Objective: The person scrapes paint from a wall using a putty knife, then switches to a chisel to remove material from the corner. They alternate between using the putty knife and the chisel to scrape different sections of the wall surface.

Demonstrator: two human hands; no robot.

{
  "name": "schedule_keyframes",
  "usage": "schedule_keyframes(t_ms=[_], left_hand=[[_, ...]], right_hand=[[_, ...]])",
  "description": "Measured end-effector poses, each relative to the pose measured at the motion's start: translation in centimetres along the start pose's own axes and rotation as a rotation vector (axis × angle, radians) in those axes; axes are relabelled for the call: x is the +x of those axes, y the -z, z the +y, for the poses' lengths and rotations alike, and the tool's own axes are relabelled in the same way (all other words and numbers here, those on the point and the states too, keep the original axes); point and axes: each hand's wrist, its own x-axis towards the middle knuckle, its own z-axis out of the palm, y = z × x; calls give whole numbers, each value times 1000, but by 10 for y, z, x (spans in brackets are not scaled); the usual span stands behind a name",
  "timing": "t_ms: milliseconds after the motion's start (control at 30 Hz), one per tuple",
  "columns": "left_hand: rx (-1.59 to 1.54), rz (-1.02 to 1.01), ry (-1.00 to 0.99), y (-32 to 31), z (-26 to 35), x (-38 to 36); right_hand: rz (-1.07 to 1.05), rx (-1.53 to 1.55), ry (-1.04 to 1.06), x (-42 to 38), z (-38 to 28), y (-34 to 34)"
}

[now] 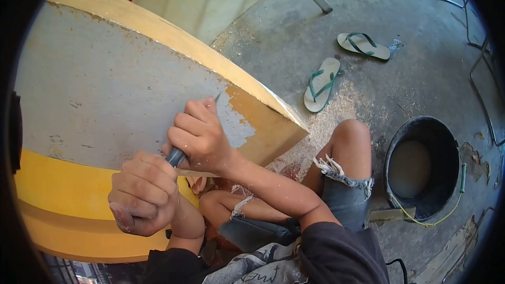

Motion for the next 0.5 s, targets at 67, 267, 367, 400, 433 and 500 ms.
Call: schedule_keyframes(t_ms=[67, 267, 367, 400, 433, 500], left_hand=[[159, 61, 54, 7, 0, -16], [-87, 3, -27, -18, 11, 1], [-70, -148, -141, 2, 32, -20], [-65, -197, -180, 5, 37, -30], [-71, -190, -191, 3, 42, -44], [145, -118, -215, -4, 51, -66]], right_hand=[[8, 18, -31, -14, 23, -2], [-141, -48, -82, -14, 5, 21], [-350, -122, -162, -4, -22, 48], [-354, -132, -151, -11, -28, 60], [-336, -112, -206, -19, -32, 73], [-347, -16, -511, -40, -46, 96]])
